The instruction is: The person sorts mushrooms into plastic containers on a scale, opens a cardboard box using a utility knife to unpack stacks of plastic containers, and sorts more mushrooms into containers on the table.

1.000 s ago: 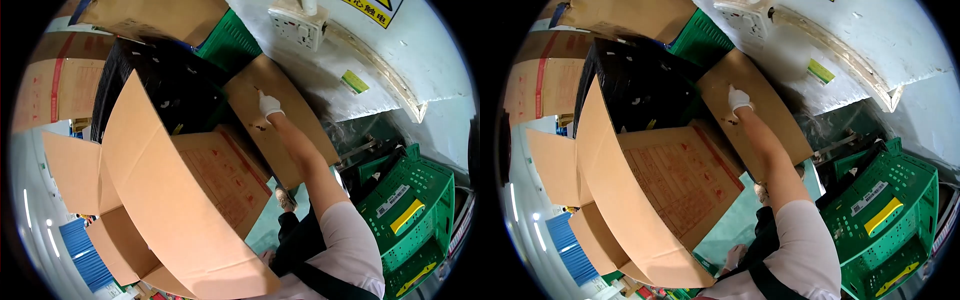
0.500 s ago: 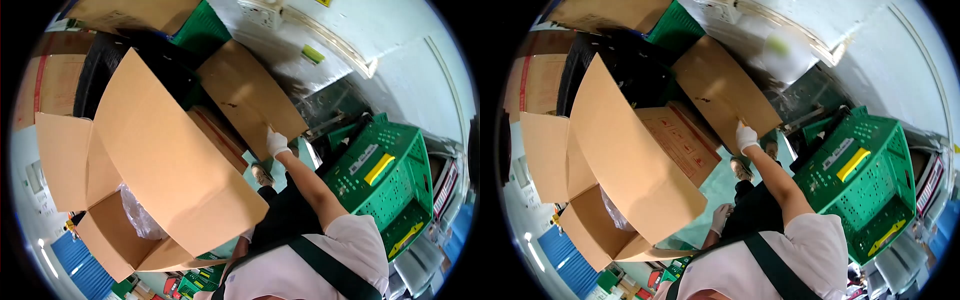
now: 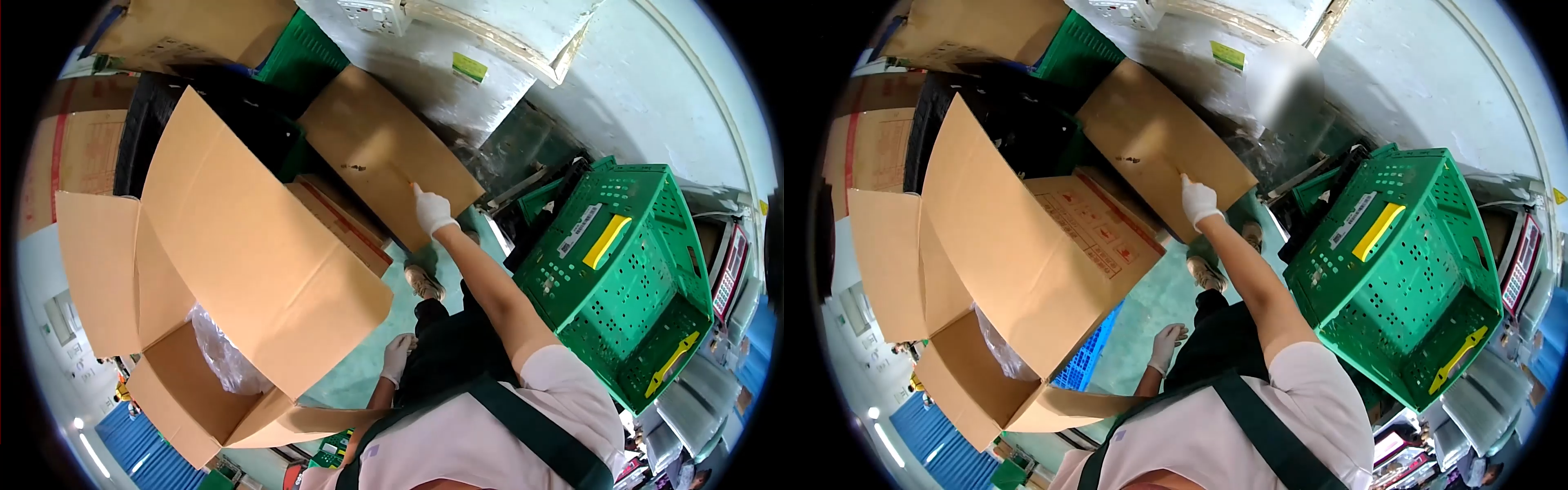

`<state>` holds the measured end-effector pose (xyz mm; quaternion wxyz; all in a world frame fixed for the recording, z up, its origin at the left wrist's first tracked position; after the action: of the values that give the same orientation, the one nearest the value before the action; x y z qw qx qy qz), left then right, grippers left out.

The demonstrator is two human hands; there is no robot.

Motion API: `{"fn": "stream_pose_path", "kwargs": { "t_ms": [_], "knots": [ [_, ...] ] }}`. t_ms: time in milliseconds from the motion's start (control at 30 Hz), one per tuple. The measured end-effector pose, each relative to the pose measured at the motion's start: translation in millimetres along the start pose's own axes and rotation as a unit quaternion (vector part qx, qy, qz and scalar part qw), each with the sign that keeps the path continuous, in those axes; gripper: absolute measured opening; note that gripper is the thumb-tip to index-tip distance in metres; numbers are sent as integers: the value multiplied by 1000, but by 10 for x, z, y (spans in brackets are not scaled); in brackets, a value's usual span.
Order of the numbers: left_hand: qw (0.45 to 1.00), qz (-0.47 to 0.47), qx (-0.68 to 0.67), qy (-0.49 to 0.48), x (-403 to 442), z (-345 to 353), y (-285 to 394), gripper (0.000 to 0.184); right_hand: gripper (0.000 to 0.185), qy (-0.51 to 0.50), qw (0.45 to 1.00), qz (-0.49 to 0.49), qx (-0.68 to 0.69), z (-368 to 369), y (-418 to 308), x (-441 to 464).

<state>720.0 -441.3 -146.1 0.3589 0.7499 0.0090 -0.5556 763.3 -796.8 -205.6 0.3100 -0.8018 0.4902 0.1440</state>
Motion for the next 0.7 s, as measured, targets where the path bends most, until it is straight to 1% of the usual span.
{"fn": "stream_pose_path", "kwargs": {
  "t_ms": [67,167,200,233,267,333,500,567,700],
  "knots": [
    [1000,-14,-19,7,-17,-4,-50,24,50,4,1000,-15,-7,58,-12,217],
    [1000,-14,-10,15,-72,-44,-51,24,46,-7,1000,-7,-13,184,30,283],
    [1000,-8,-4,14,-91,-25,-33,24,46,-9,1000,-7,-14,207,44,237],
    [999,-8,35,-3,-72,-47,-62,31,46,-10,1000,16,-21,232,63,198],
    [999,-7,35,-4,-66,-63,-45,31,46,-11,999,39,-29,236,74,151],
    [999,21,25,7,-32,-74,6,31,47,-8,998,53,-36,241,109,27],
    [999,30,14,0,52,-44,138,30,50,-20,995,96,-30,372,324,-372],
    [999,32,6,-9,102,11,148,28,53,-39,989,139,-27,423,422,-594],
    [998,55,-25,-35,289,207,297,26,55,-77,985,152,-15,422,618,-841]
  ]
}}
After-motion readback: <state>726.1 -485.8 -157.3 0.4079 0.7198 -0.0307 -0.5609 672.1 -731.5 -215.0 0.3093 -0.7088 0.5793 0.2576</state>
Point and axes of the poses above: each hand's wrist, its own x-axis towards the middle knuckle, its own z-axis out of the palm, y = z × x, the point moved 4 cm from there along x, towards the middle knuckle, and after that the axes turned 8 degrees about z, right-handed, at the moved point
